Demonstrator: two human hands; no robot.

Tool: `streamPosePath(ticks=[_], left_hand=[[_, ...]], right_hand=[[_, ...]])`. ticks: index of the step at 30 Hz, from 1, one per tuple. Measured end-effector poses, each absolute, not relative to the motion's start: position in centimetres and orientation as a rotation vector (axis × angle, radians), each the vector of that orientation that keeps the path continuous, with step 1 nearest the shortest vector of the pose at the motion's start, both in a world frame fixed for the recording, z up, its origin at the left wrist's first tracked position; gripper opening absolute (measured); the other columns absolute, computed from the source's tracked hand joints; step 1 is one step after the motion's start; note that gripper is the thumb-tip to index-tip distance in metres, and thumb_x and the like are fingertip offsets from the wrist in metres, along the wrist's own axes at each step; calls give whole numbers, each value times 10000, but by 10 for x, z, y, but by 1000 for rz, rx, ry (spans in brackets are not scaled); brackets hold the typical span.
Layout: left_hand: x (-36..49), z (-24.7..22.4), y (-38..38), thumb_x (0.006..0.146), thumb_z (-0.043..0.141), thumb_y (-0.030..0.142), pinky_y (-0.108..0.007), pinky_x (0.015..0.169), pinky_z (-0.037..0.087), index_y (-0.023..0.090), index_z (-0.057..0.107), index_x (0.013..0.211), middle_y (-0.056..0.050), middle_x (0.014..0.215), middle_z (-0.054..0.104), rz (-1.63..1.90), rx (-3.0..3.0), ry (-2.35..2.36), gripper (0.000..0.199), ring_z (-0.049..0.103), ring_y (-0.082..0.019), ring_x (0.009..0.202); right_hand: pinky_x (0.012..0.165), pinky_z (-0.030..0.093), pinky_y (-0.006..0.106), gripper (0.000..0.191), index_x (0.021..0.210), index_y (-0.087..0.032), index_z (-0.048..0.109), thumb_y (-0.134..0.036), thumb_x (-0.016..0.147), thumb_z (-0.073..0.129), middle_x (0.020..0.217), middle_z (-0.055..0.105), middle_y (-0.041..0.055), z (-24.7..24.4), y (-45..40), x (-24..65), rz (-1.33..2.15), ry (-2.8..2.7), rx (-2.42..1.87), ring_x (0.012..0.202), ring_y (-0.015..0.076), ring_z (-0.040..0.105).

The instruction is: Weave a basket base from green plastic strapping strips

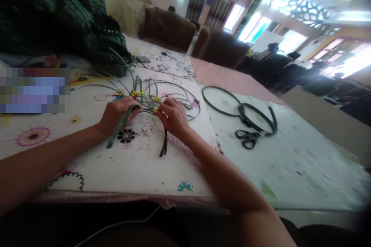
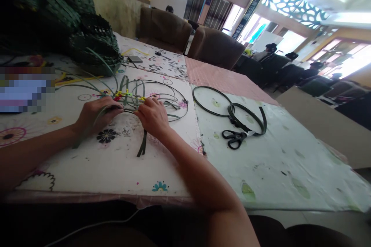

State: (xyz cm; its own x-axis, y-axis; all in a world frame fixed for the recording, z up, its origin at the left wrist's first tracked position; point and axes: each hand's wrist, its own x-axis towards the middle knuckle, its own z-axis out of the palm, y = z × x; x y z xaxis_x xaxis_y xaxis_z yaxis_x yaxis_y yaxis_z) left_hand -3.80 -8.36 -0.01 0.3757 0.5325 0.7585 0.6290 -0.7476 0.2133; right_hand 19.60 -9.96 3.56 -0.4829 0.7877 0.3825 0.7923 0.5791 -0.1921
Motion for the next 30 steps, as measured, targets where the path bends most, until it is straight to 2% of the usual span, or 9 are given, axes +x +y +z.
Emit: streamPosePath(ticks=[5, 8, 13, 18, 22, 25, 27, 30], left_hand=[[-41, 3, -81, 1010, 616, 424, -297, 759, 524, 216, 688, 901, -39, 877, 737, -1294, -2449, -1144, 245, 691, -190, 819], [-47, 5, -77, 998, 625, 395, -309, 777, 524, 224, 706, 912, -49, 901, 737, -1314, -2407, -1226, 209, 700, -206, 861], [-58, 4, -69, 1002, 619, 386, -309, 778, 526, 210, 745, 966, -62, 910, 725, -1368, -2352, -1235, 220, 705, -211, 881], [-61, -1, -64, 1005, 607, 411, -284, 753, 507, 205, 754, 955, -62, 905, 735, -1318, -2361, -1279, 258, 700, -207, 866], [-58, 0, -67, 1014, 596, 396, -285, 733, 504, 179, 760, 950, -75, 896, 721, -1244, -2391, -1281, 280, 696, -206, 839], [-55, 2, -71, 1016, 597, 343, -274, 723, 500, 166, 764, 946, -71, 880, 716, -1205, -2429, -1245, 253, 683, -187, 809], [-52, 2, -73, 1016, 593, 317, -264, 702, 487, 171, 762, 942, -63, 871, 712, -1189, -2435, -1236, 235, 673, -179, 800], [-51, 0, -73, 1014, 596, 308, -255, 689, 471, 176, 754, 938, -53, 872, 708, -1165, -2420, -1250, 220, 668, -175, 799]], right_hand=[[742, 343, 292, 322, 1077, -178, 696, -323, 1100, 409, 1081, 696, 94, 38, -106, 189, 111, -2425, -1446, 912, 190, 592], [670, 291, 289, 326, 1113, -197, 687, -351, 1104, 400, 980, 721, 60, 43, -104, 193, 174, -2394, -1580, 809, 174, 586], [649, 277, 285, 327, 836, -167, 711, -339, 1050, 534, 748, 666, 20, 69, -100, 215, 258, -2459, -1572, 681, 126, 505], [628, 335, 264, 289, 658, -165, 661, -235, 936, 620, 548, 580, -31, 111, -113, 254, 783, -2588, -1523, 552, 88, 478], [581, 349, 259, 230, 793, -163, 729, -344, 909, 648, 590, 582, -39, 146, -129, 291, 989, -2557, -1434, 549, 87, 453], [633, 420, 266, 289, 883, -149, 769, -423, 906, 680, 759, 705, 17, 161, -139, 307, 1059, -2570, -1249, 658, 112, 551], [663, 447, 267, 296, 904, -142, 780, -420, 925, 682, 804, 738, 34, 164, -145, 306, 1109, -2621, -1135, 701, 124, 593], [671, 450, 253, 233, 909, -140, 783, -327, 970, 659, 784, 746, 27, 162, -159, 282, 1128, -2783, -939, 679, 110, 604]])
